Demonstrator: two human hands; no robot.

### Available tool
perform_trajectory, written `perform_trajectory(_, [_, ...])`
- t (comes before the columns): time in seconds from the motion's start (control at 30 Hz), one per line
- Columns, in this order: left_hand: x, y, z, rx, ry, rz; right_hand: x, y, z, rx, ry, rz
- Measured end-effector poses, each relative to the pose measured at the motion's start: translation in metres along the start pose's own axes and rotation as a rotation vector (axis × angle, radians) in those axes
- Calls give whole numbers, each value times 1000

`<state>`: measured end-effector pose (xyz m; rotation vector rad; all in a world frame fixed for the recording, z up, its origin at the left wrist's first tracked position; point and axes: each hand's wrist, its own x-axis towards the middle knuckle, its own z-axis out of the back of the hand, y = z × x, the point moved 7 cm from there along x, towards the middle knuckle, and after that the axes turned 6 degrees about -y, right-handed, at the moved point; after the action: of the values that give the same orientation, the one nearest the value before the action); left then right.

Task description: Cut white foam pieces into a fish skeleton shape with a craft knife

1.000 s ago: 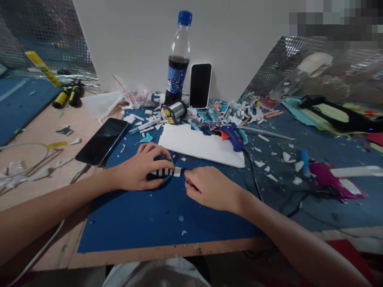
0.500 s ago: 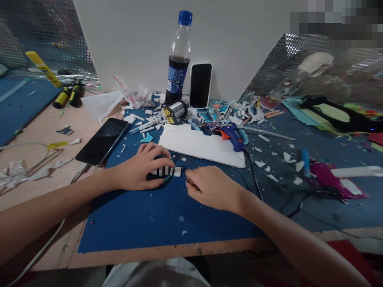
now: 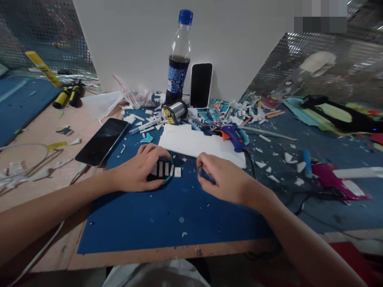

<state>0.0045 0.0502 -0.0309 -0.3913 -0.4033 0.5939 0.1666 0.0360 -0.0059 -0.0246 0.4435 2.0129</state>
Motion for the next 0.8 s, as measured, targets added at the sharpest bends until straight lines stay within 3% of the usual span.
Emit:
perform_trajectory(0.13, [0,1,2,-14,-45,16,0,-2,6,76,-136,28])
perform_trajectory(0.33, [0,0,3,-11,-49,18,1,-7,11,95,-230,34])
perform_trajectory(0.5, [-1,0,2,-2,-53,9,-2,-1,13,201,-355,137])
perform_trajectory(0.6, [-1,0,3,5,-66,-4,-1,8,4,234,-366,182])
perform_trajectory(0.8, [0,-2,2,20,-49,-13,8,17,-19,263,-251,186])
